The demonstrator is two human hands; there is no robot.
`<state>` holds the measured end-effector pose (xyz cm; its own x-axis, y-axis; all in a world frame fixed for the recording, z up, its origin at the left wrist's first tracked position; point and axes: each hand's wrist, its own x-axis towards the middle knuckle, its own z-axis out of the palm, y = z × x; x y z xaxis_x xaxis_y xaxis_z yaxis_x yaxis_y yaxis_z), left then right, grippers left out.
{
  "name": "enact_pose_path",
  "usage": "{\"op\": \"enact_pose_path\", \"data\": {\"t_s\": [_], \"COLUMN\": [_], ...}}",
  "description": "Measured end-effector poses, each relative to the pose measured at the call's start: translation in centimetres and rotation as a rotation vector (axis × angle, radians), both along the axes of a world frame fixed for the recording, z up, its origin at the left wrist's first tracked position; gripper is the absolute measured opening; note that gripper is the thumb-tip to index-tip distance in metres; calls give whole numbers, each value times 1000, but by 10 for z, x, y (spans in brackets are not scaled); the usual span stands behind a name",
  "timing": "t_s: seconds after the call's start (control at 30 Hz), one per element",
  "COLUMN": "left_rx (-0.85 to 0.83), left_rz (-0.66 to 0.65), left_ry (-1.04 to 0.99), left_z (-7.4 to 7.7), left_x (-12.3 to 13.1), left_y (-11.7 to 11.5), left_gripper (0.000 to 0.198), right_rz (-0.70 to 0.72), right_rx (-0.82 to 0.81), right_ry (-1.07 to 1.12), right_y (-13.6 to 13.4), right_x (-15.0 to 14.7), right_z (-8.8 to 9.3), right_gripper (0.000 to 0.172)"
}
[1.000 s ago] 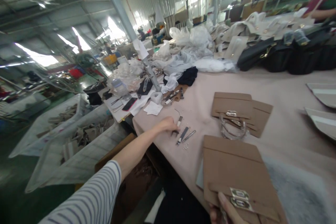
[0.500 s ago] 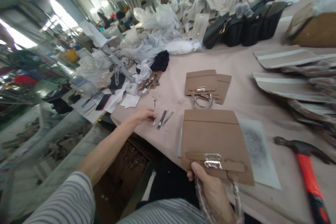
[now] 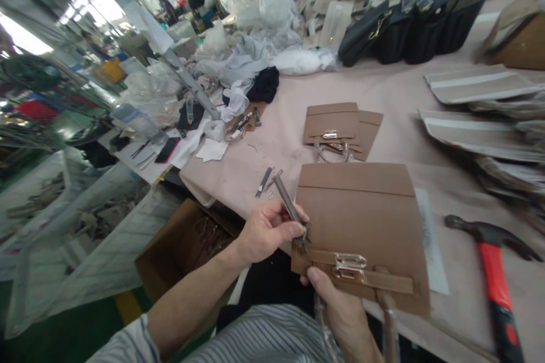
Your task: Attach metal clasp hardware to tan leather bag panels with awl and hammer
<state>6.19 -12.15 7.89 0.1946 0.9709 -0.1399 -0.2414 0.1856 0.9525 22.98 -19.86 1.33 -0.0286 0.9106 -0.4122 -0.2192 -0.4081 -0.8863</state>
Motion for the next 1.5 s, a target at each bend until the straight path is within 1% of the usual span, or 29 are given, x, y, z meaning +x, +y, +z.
{"op": "enact_pose_path", "data": {"t_s": [0.13,0.23,0.3,0.4,0.53,0.6,0.73,0.83,0.93,1.03,1.1,1.3,1.5], "left_rx": [-5,-8,-21,-60,-100,-89,-56,-57,-10,32,35,14,44], "left_rz": [-43,-70,-88,-104,-81,-73,-66,-74,-74,-50,-29,44,20], "left_ry": [45,32,18,-23,-124,-149,-160,-162,-88,-12,4,-94,-53], "left_z": [2,7,9,8,3,2,4,9,12,10,6,-1,-1], "left_x": [-4,-6,-7,-9,-11,-11,-12,-12,-15,-19,-20,-17,-15], "left_y": [-5,-8,-10,-14,-20,-23,-24,-24,-26,-29,-31,-31,-38], "left_gripper": [31,33,36,42,46,45,43,43,43,42,40,41,38], "right_rz": [-69,-58,-33,-26,-10,6,-14,-50,-67,-65,-53,-59,-59], "right_rx": [-19,-29,-36,-54,-48,-28,-7,-14,-58,-84,-91,-88,-59], "right_ry": [32,116,175,235,308,324,307,273,234,233,244,233,187], "right_y": [-6,-8,-9,-10,-9,-8,-8,-6,-3,-2,-2,1,0], "right_x": [-1,-1,1,3,3,2,2,-1,-5,-7,-7,-12,-13], "right_z": [1,0,-1,0,4,4,0,0,4,7,9,11,10], "right_gripper": [36,35,41,54,59,60,59,66,72,72,71,75,72]}}
